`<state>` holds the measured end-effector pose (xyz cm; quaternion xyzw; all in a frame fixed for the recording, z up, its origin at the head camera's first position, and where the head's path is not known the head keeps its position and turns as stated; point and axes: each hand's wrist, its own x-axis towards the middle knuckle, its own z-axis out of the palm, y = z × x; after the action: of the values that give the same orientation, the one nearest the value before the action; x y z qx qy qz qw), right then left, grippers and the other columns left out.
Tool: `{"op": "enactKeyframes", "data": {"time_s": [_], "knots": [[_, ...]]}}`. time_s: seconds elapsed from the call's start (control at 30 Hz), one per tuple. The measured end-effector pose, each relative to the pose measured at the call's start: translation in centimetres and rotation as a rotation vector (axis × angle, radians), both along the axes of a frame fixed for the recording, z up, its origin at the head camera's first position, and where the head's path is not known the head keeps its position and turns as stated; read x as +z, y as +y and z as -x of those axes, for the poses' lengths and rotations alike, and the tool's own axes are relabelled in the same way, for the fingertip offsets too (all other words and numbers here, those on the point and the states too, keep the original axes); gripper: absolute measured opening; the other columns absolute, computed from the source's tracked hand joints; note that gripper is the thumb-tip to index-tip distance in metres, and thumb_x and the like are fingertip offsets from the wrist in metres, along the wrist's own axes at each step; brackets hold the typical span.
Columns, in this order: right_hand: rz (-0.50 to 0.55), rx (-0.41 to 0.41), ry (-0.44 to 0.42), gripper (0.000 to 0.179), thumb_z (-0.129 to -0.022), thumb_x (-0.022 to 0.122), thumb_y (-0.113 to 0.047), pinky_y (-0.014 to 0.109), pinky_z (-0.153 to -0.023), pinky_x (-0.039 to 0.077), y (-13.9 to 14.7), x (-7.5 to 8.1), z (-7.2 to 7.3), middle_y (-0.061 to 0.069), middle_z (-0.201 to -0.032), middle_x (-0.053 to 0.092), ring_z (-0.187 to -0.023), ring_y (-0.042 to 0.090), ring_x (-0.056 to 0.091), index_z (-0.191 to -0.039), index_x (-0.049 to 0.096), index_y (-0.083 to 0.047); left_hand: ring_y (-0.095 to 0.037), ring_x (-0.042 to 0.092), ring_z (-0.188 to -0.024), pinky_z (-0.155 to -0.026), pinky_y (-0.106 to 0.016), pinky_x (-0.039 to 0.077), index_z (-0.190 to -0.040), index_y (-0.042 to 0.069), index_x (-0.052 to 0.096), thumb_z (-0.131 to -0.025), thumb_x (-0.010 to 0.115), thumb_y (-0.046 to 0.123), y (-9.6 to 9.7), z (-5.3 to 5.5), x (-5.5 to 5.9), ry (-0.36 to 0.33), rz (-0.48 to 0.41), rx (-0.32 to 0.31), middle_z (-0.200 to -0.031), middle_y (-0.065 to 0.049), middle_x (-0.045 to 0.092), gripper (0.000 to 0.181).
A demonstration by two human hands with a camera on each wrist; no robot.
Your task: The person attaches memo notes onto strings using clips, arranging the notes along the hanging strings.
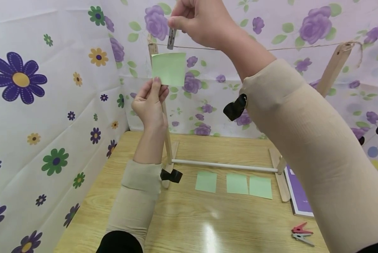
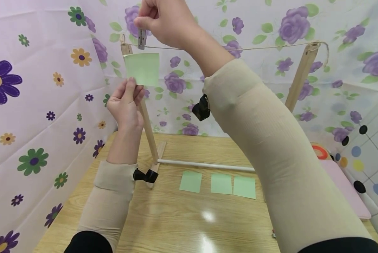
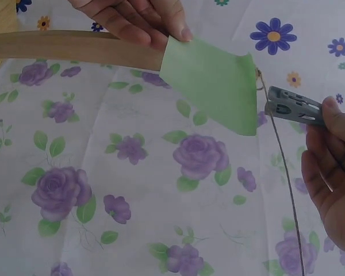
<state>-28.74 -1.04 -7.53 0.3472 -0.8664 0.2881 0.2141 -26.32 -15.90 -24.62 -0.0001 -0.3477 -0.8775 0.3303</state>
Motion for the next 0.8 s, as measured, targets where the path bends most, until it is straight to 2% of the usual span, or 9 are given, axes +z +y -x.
{"op": "enactKeyframes", "data": {"time_s": [0.2, 0.4, 0.57, 0.8], "knots": [[-0.048, 0.014, 0.005, 0.027, -0.102, 0.061, -0.03, 0.019, -0.072, 0.048, 0.18, -0.19, 0.12, -0.006, -0.089, 0.063, -0.078, 0.007, 0.054, -0.11, 0.074, -0.008, -0.019, 0.072, -0.069, -0.074, -0.03, 0.065, -0.096, -0.005, 0.071, -0.087, 0.08, 0.003, 0.15, 0.08, 0.11, -0.006, 0.007, 0.0, -0.083, -0.015, 0.072, 0.015], [-0.053, 0.023, 0.008, 0.028, -0.101, 0.062, -0.031, 0.019, -0.074, 0.049, 0.28, -0.25, 0.42, -0.006, -0.089, 0.063, -0.08, 0.007, 0.055, -0.11, 0.075, -0.008, -0.02, 0.073, -0.072, -0.078, -0.032, 0.064, -0.1, -0.006, 0.07, -0.088, 0.08, 0.005, 0.14, -0.02, 0.04, -0.016, 0.022, -0.007, -0.088, -0.016, 0.072, 0.019], [-0.064, 0.021, -0.003, 0.028, -0.101, 0.062, -0.033, 0.019, -0.078, 0.049, 0.38, -0.01, 0.42, -0.007, -0.093, 0.064, -0.084, 0.006, 0.056, -0.112, 0.074, -0.009, -0.02, 0.073, -0.071, -0.077, -0.031, 0.064, -0.1, -0.006, 0.07, -0.088, 0.08, 0.005, 0.25, -0.16, 0.25, -0.006, 0.013, -0.016, -0.088, -0.016, 0.072, 0.019], [-0.061, 0.062, 0.007, 0.028, -0.101, 0.063, -0.032, 0.019, -0.077, 0.049, 0.47, 0.02, 0.37, -0.005, -0.095, 0.065, -0.084, 0.007, 0.056, -0.111, 0.074, -0.008, -0.02, 0.072, -0.07, -0.076, -0.032, 0.065, -0.099, -0.006, 0.07, -0.087, 0.08, 0.004, 0.35, -0.18, 0.45, -0.016, -0.006, -0.012, -0.086, -0.015, 0.071, 0.019]]}}
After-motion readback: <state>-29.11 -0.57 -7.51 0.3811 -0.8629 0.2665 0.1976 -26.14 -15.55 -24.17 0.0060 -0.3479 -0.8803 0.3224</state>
